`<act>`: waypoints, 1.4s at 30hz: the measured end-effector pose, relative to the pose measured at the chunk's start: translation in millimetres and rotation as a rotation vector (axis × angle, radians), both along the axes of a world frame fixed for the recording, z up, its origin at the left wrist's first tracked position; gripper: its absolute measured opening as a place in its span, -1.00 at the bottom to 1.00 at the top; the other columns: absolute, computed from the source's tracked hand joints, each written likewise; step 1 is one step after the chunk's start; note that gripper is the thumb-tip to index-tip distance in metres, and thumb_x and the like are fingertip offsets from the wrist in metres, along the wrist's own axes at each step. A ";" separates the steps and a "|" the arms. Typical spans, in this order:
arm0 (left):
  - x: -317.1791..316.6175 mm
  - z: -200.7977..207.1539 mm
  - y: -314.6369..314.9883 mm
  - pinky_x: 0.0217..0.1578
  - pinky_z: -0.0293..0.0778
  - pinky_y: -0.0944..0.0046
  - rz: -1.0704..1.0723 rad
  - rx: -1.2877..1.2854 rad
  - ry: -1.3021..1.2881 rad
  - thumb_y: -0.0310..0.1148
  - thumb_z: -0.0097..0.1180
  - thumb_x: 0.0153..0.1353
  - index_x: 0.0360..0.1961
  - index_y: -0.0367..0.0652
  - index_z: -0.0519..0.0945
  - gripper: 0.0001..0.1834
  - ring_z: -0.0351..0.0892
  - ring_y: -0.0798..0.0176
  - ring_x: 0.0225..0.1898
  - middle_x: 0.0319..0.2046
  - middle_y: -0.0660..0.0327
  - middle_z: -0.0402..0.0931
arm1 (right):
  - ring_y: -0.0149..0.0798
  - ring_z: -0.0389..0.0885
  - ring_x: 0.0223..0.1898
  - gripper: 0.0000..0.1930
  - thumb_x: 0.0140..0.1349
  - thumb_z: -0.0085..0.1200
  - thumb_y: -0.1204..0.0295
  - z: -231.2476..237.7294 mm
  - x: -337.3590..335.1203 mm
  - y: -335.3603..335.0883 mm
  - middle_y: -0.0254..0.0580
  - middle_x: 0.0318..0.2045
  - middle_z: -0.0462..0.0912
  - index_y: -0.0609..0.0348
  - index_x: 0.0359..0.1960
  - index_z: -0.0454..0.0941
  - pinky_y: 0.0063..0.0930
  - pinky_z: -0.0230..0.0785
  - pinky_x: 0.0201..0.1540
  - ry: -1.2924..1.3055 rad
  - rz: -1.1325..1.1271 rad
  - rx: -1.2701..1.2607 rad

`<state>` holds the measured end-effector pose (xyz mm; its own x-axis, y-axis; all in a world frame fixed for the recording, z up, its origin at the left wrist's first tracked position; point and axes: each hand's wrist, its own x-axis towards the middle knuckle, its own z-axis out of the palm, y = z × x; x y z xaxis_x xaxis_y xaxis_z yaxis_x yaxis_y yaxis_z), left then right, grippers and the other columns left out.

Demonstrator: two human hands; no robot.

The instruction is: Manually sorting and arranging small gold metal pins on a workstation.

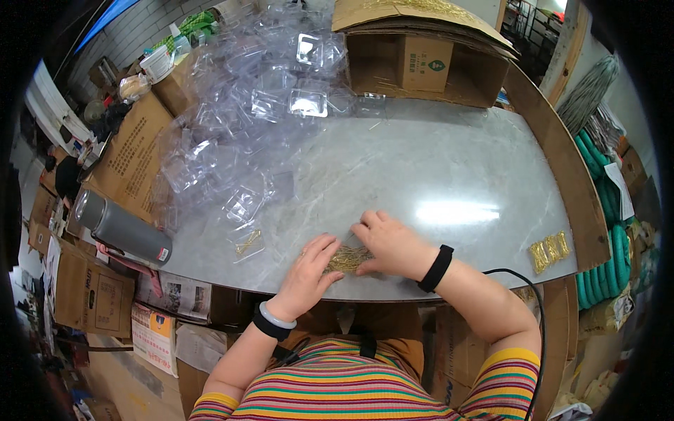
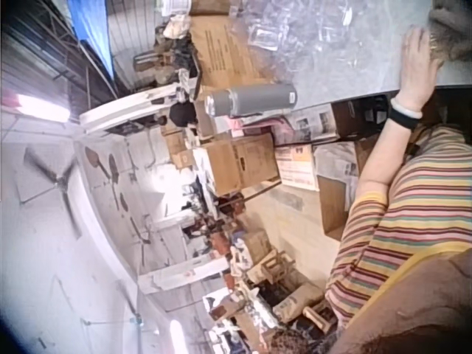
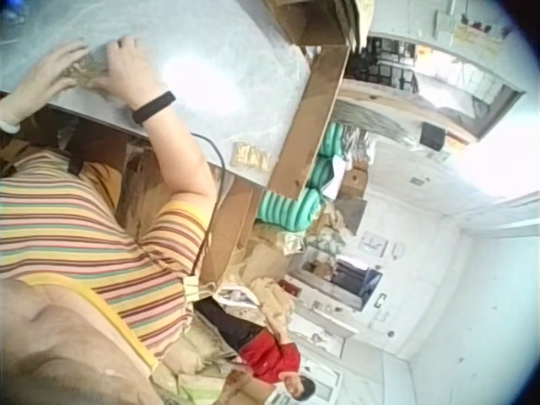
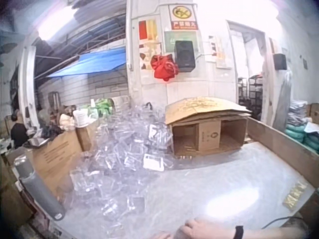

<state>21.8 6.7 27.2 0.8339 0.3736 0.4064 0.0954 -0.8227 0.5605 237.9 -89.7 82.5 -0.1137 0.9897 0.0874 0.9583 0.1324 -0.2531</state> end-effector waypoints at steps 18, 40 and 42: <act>12.1 2.4 -13.2 0.42 0.04 -0.25 -0.103 0.205 0.183 -0.37 0.18 0.31 0.36 -0.21 0.37 -0.41 0.15 -0.18 0.43 0.34 0.03 0.32 | 0.09 0.61 -0.15 -0.64 0.18 0.29 0.39 -3.3 -8.1 -68.6 -0.03 -0.19 0.54 0.16 0.00 0.54 -0.13 0.50 -0.08 0.158 -0.245 -0.005; 9.0 3.7 -18.2 0.44 0.11 -0.09 -0.019 0.185 0.103 -0.37 0.21 0.27 0.39 -0.30 0.29 -0.31 0.27 -0.08 0.39 0.28 -0.03 0.39 | -0.01 0.68 -0.13 -0.71 0.27 0.10 0.58 -4.6 1.2 -14.9 -0.06 -0.15 0.68 0.25 0.04 0.59 -0.26 0.54 -0.04 0.311 -0.055 -0.029; 8.6 2.8 -17.2 0.44 0.10 -0.09 -0.032 0.203 0.104 -0.36 0.19 0.29 0.38 -0.32 0.29 -0.33 0.27 -0.08 0.39 0.28 -0.03 0.39 | -0.06 0.70 -0.14 -0.70 0.31 0.08 0.59 -5.4 4.1 -30.2 -0.05 -0.19 0.69 0.26 0.07 0.58 -0.29 0.55 -0.04 0.479 -0.140 -0.002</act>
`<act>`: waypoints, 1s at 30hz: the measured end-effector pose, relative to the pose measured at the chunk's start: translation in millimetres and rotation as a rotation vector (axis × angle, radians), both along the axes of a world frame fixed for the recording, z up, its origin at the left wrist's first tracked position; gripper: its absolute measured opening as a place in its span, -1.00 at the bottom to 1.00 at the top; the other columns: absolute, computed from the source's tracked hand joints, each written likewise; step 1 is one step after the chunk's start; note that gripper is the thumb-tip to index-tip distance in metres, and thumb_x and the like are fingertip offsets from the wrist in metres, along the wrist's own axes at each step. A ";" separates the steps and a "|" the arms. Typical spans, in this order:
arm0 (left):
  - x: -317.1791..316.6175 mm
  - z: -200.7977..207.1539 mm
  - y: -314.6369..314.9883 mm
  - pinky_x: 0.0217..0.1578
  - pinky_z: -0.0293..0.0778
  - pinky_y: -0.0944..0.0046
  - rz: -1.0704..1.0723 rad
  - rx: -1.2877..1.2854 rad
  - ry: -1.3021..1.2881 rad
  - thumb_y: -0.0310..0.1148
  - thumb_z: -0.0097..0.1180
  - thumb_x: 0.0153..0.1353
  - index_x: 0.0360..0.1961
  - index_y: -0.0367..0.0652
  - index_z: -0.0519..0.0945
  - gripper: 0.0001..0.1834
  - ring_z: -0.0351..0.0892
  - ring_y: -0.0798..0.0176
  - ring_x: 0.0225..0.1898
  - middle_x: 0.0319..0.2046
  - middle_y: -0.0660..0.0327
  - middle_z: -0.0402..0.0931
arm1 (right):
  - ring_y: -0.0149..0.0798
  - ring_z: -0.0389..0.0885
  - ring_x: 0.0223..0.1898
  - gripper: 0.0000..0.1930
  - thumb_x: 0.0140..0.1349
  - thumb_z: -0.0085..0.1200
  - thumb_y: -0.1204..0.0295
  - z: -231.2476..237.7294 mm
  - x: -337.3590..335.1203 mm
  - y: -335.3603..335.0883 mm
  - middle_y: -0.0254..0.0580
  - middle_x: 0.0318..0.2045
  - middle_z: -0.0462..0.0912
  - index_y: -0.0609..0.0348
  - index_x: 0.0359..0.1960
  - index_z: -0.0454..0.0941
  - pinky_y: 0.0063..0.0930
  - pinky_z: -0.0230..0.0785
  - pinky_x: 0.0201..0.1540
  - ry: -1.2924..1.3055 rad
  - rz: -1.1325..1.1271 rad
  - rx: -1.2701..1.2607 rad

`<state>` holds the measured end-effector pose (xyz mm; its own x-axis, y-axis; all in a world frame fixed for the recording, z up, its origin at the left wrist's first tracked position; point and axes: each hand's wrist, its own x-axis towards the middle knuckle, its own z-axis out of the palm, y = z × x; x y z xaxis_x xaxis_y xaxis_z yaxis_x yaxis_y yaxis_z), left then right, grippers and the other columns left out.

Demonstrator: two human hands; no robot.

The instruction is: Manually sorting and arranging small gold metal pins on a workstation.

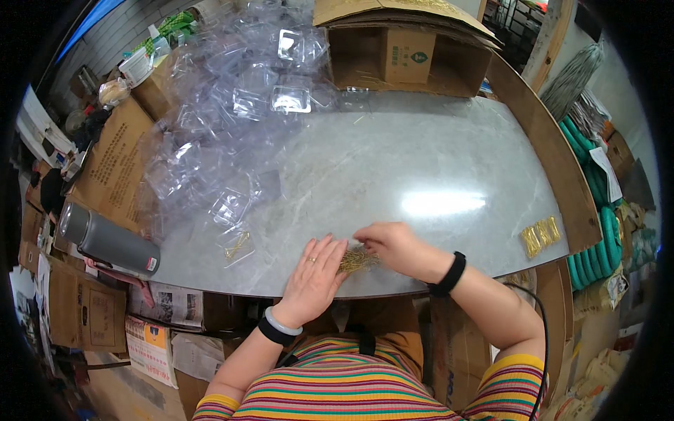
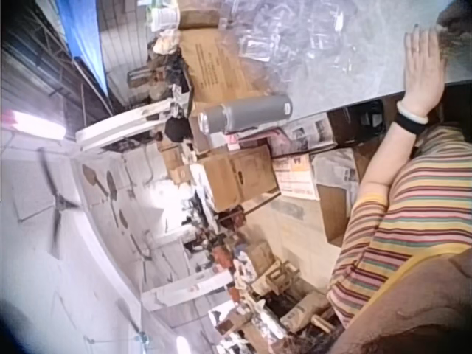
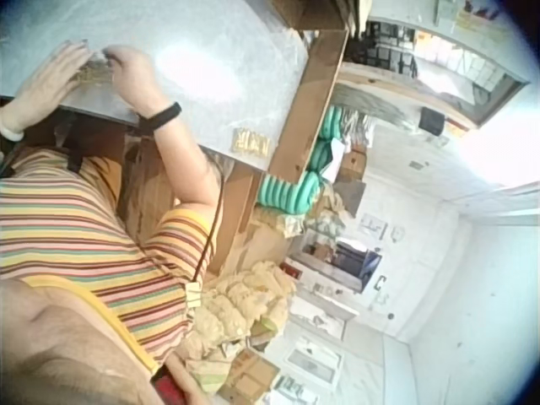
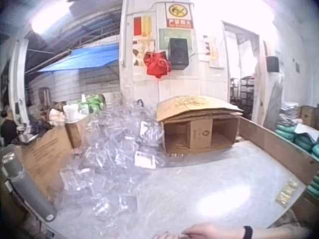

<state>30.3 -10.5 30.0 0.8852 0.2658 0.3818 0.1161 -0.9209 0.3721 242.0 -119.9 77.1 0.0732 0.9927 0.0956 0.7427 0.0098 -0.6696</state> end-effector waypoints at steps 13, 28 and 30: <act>3.0 -1.0 3.7 0.43 0.10 -0.14 -0.057 0.086 0.021 -0.36 0.16 0.30 0.37 -0.32 0.31 -0.35 0.24 -0.12 0.39 0.29 -0.01 0.35 | 0.24 0.44 0.26 -0.47 0.27 0.02 0.70 -33.3 -86.0 -42.5 0.25 0.25 0.43 0.38 0.31 0.31 -0.15 0.35 0.30 0.052 -0.402 0.265; -12.4 8.4 18.0 0.43 0.12 -0.07 -0.149 -0.489 -0.062 -0.38 0.36 0.07 0.51 -0.29 0.02 0.04 0.17 -0.21 0.41 0.39 -0.12 0.18 | 0.11 0.32 0.35 -0.38 0.12 0.36 0.34 -37.9 -62.1 -26.8 -0.01 0.22 0.43 0.19 0.23 0.42 0.04 0.13 0.44 -0.330 -0.153 0.191; -19.8 15.4 22.6 0.42 0.14 -0.04 -0.143 -0.397 -0.019 -0.35 0.42 0.02 0.51 -0.26 0.06 0.07 0.19 -0.21 0.40 0.40 -0.12 0.16 | 0.05 0.38 0.29 -0.46 0.13 0.34 0.32 -39.1 -61.8 -27.9 -0.05 0.12 0.47 0.18 0.13 0.46 0.02 0.18 0.42 -0.260 -0.188 0.160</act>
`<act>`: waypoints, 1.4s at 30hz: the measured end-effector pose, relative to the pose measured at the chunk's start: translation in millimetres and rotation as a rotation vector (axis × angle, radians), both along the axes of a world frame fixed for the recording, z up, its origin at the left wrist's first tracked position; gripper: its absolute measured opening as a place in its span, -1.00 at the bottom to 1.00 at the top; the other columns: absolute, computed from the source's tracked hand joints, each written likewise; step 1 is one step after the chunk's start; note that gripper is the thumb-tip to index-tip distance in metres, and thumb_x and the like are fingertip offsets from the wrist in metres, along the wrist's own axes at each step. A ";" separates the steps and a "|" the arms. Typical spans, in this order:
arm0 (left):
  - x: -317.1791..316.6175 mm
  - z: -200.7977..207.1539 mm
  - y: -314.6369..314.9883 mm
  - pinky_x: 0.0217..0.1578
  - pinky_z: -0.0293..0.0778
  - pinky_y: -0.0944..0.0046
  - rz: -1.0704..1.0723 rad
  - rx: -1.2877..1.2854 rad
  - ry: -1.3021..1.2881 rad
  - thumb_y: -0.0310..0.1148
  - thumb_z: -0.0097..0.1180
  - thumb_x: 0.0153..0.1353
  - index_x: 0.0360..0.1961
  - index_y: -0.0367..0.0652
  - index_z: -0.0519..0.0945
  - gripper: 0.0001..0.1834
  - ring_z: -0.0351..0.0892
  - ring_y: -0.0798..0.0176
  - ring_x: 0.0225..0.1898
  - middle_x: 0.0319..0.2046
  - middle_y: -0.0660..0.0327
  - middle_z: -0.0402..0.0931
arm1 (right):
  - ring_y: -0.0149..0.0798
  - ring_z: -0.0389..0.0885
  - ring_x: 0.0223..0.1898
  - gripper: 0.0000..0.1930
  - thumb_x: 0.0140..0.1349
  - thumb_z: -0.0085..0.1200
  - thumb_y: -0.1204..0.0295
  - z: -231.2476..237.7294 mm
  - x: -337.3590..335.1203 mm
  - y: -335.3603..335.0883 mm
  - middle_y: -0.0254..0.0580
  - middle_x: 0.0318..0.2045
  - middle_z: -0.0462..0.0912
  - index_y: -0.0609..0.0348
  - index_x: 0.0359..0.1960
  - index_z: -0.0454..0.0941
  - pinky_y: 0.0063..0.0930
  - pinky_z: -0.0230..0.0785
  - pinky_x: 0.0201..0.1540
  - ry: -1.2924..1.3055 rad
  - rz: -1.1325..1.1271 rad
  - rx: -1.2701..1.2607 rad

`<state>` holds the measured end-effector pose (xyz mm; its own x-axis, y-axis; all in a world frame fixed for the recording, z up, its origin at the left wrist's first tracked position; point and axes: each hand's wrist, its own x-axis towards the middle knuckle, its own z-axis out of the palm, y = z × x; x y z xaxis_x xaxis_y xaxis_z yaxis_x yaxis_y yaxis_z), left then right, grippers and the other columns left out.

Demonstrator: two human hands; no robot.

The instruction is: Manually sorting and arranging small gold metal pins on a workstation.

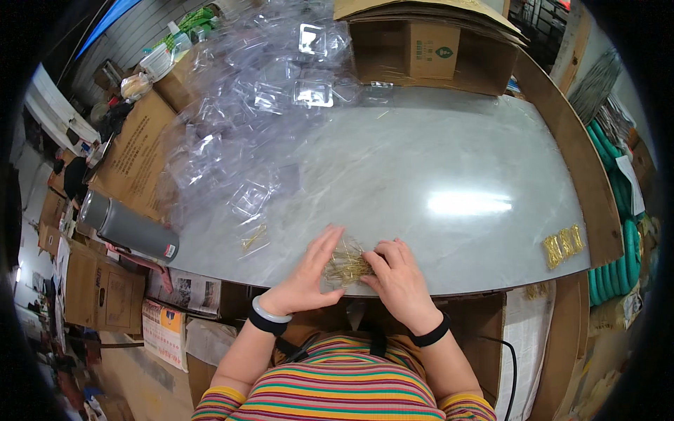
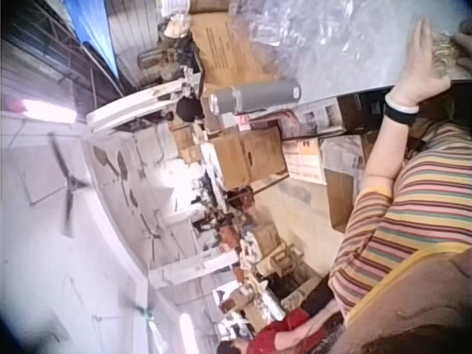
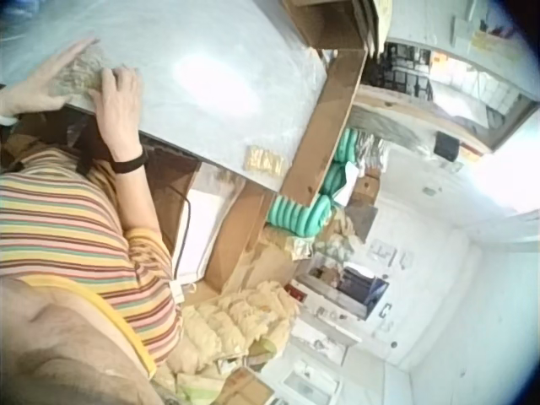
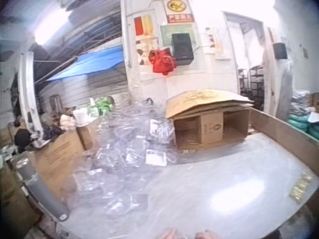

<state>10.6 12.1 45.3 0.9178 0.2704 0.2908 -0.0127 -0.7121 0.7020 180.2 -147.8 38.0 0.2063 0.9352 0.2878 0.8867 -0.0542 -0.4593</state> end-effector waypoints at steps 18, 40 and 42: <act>-8.9 12.6 -13.2 0.11 0.46 0.03 0.249 0.175 -0.005 -0.52 0.38 0.05 0.24 -0.29 0.46 -0.33 0.47 -0.14 0.06 0.12 -0.04 0.43 | 0.11 0.42 0.27 -0.46 0.13 0.30 0.47 14.4 -5.7 11.6 -0.01 0.21 0.47 0.21 0.19 0.46 -0.10 0.33 0.32 0.010 0.098 0.098; 27.5 -8.6 -19.5 0.46 -0.02 -0.25 -0.039 0.302 0.138 -0.24 0.29 0.25 0.44 -0.28 0.20 -0.17 0.02 -0.24 0.50 0.41 -0.13 0.17 | 0.32 0.10 0.46 -0.22 0.05 -0.08 0.74 3.1 -20.2 -13.8 0.34 0.45 0.05 0.34 0.42 0.10 -0.06 0.10 0.45 0.365 -0.166 0.144; 29.7 -10.0 -17.7 0.45 0.04 -0.24 -0.042 0.272 0.134 -0.34 0.26 0.27 0.39 -0.32 0.26 -0.28 0.14 -0.20 0.45 0.33 -0.14 0.26 | 0.33 0.06 0.48 -0.20 0.04 -0.07 0.74 5.0 -19.4 -3.8 0.32 0.46 0.02 0.33 0.44 0.07 -0.07 0.07 0.47 0.466 -0.017 0.183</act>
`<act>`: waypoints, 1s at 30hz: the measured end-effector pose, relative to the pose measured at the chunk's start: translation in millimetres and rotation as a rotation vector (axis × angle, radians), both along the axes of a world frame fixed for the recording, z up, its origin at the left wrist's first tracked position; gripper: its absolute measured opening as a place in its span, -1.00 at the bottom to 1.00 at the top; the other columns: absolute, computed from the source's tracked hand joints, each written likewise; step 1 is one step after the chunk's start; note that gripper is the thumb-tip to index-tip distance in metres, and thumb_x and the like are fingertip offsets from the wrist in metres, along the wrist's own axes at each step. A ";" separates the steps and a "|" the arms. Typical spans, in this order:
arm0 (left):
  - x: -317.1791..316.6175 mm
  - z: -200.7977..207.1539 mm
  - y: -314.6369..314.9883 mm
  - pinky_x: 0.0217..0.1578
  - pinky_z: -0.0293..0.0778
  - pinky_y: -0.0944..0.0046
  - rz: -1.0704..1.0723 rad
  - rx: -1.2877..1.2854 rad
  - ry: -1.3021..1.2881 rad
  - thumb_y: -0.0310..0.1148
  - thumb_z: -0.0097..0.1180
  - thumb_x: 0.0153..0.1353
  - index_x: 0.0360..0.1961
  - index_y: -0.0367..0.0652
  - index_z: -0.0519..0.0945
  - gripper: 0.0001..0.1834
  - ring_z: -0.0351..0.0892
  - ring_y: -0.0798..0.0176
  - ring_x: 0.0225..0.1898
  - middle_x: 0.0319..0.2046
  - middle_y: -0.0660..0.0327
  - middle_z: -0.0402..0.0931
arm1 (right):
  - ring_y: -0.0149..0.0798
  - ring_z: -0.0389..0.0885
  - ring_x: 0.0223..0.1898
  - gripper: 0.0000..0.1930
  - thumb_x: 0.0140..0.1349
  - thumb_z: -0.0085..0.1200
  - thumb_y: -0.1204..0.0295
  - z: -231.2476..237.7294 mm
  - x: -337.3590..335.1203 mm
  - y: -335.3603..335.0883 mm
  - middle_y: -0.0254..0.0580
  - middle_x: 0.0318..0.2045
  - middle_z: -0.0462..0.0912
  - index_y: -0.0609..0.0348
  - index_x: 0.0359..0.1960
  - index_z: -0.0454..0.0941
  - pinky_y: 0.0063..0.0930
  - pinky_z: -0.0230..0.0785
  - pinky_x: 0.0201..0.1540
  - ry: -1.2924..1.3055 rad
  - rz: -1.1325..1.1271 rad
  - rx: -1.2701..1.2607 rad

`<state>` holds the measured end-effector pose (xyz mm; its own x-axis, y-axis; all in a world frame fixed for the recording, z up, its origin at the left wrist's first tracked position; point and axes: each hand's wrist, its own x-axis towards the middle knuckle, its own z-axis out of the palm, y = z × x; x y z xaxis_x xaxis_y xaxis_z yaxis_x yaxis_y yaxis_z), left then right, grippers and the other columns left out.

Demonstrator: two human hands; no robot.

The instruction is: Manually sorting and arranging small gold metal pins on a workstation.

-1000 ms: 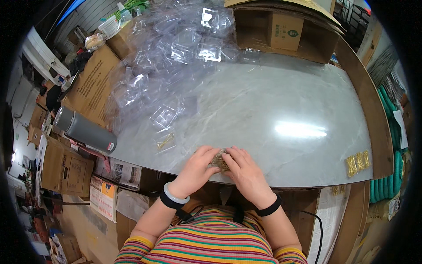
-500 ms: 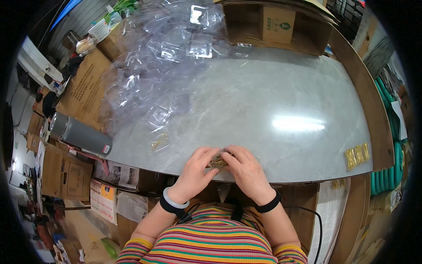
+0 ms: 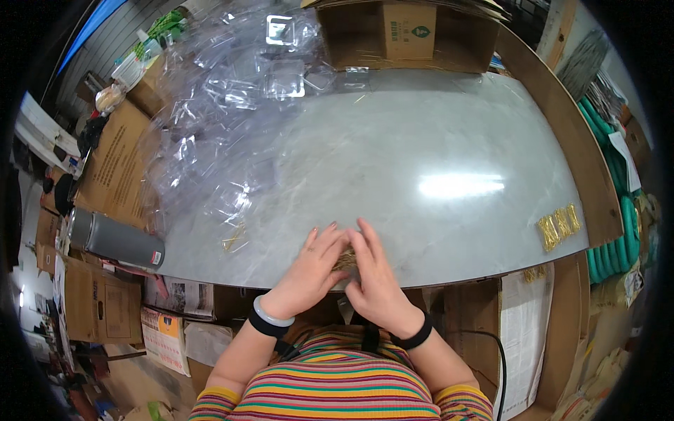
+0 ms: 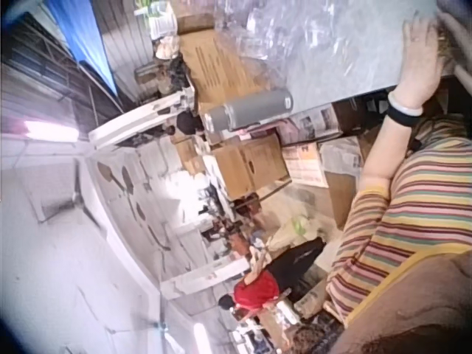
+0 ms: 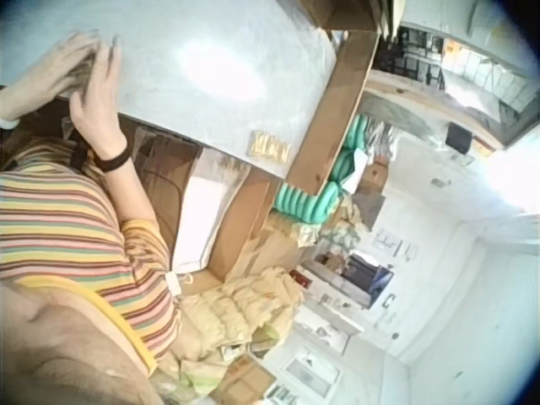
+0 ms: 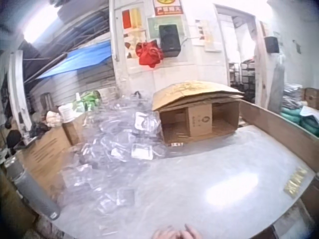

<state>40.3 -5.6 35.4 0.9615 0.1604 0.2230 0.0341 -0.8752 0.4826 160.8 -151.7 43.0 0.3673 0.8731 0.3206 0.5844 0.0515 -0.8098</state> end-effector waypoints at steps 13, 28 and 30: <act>-4.6 2.6 -3.9 0.43 0.14 -0.20 0.061 -0.104 -0.135 -0.53 0.23 0.14 0.33 -0.35 0.31 -0.30 0.26 -0.28 0.36 0.25 -0.16 0.30 | 0.28 0.14 0.44 -0.20 0.07 0.02 0.70 0.2 -6.2 -2.9 0.23 0.43 0.12 0.31 0.44 0.09 -0.09 0.14 0.44 0.118 -0.020 0.042; -9.0 1.0 -2.6 0.39 0.18 -0.20 0.046 -0.035 -0.129 -0.49 0.22 0.18 0.33 -0.32 0.34 -0.34 0.28 -0.26 0.34 0.26 -0.13 0.30 | -0.12 0.52 -0.06 -0.84 0.08 0.27 0.53 -0.7 20.3 -12.3 -0.30 -0.23 0.61 0.03 -0.29 0.67 -0.21 0.34 0.02 -0.412 -0.249 -0.022; -9.0 1.3 -1.9 0.40 0.17 -0.20 0.035 -0.042 -0.130 -0.49 0.22 0.19 0.34 -0.32 0.33 -0.33 0.29 -0.25 0.35 0.26 -0.12 0.32 | -0.11 0.54 -0.07 -0.84 0.10 0.24 0.56 -5.2 19.8 -8.7 -0.27 -0.22 0.62 0.05 -0.27 0.66 -0.22 0.39 -0.01 -0.420 -0.220 -0.030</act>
